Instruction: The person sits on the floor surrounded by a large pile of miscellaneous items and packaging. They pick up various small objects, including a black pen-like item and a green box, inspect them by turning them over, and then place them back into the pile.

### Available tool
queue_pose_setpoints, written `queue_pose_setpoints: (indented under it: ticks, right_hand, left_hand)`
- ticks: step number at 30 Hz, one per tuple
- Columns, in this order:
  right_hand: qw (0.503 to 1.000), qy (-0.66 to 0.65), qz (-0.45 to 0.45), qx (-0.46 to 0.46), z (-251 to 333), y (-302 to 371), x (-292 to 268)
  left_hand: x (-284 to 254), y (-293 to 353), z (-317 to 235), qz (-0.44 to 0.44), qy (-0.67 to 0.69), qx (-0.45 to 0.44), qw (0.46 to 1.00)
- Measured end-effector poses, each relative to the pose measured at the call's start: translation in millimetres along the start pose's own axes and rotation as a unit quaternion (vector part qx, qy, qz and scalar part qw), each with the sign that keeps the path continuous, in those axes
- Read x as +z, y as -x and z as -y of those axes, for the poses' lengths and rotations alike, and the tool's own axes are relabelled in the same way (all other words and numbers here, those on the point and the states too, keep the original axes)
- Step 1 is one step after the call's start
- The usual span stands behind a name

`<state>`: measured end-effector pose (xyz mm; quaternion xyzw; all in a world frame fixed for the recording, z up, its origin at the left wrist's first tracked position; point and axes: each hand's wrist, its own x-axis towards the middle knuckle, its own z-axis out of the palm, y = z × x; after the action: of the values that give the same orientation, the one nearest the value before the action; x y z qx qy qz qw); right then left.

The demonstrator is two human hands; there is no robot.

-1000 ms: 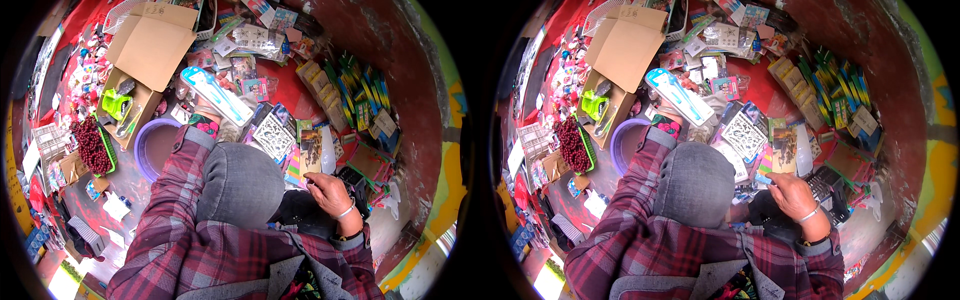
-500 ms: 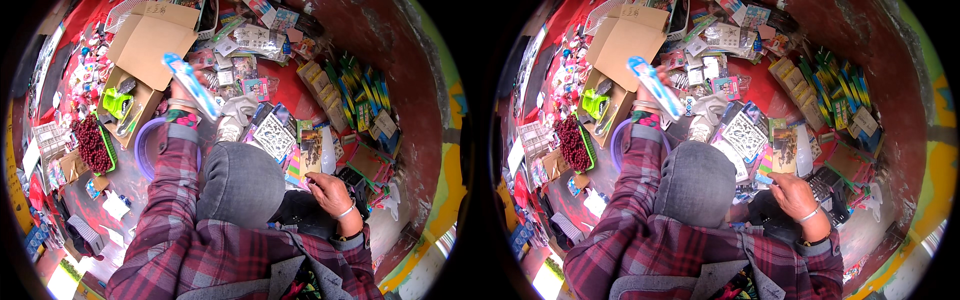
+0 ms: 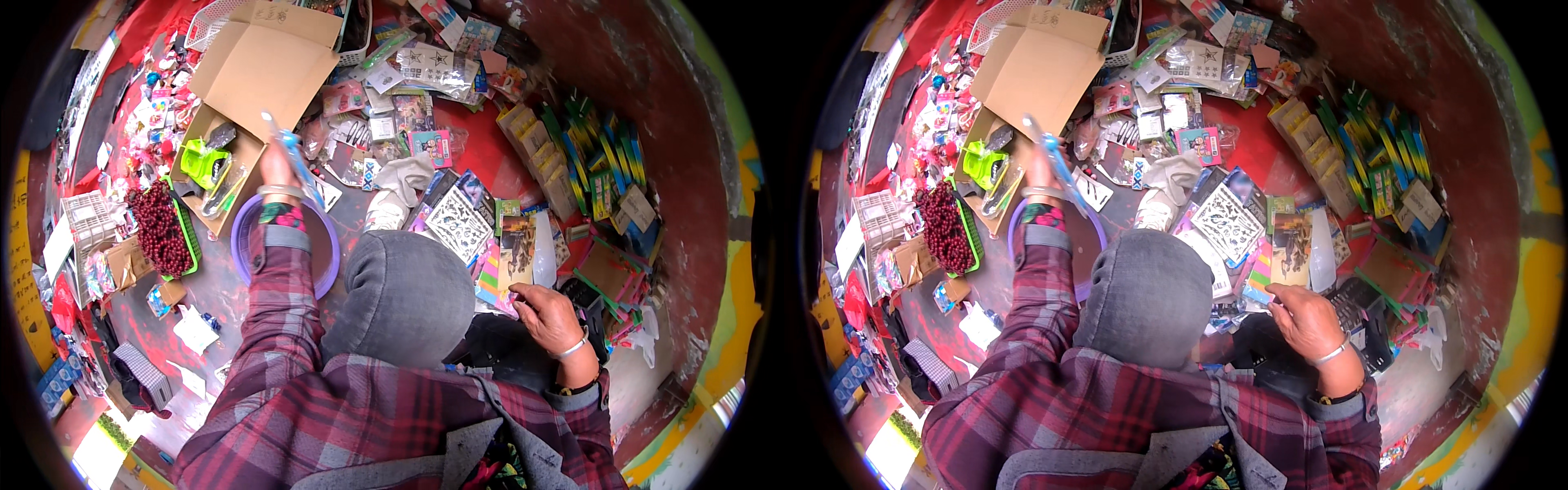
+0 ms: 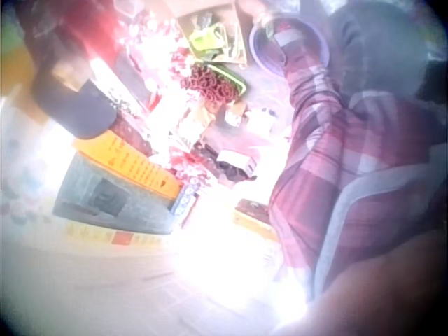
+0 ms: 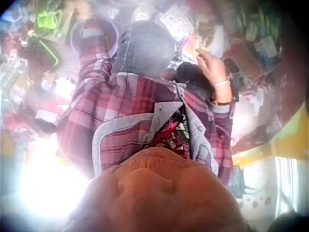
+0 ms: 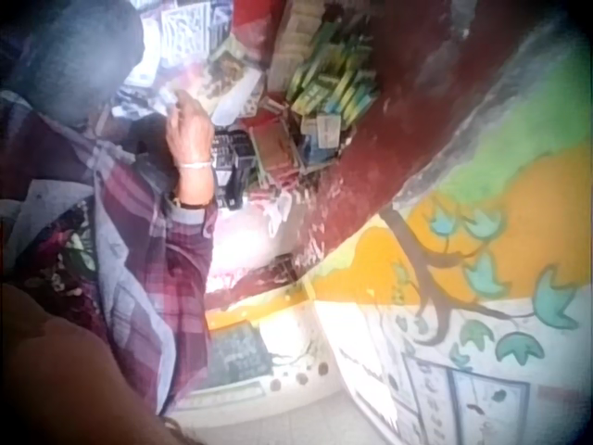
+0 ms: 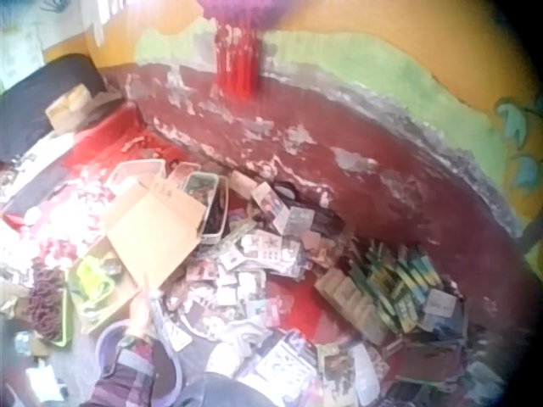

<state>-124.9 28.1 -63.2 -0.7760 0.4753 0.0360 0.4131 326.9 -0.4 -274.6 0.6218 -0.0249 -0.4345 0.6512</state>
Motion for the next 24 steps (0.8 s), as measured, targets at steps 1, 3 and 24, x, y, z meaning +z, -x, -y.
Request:
queue_pose_setpoints:
  ticks: [1, 3, 24]
  right_hand:
    - [1.000, -0.001, 0.003, 0.003, 0.2, -0.2, 0.1]
    - [1.000, 0.007, 0.005, 0.005, -2.1, -0.1, 1.3]
    - [1.000, 0.002, 0.011, -0.018, -9.3, -2.6, -3.3]
  left_hand:
    - [1.3, -1.4, 22.7, -0.023, -0.019, -0.014, 0.999]
    - [17.5, 6.4, 53.0, -0.042, -0.059, -0.061, 0.995]
    - [105.7, -53.6, 136.1, 0.018, -0.556, 0.037, 0.830]
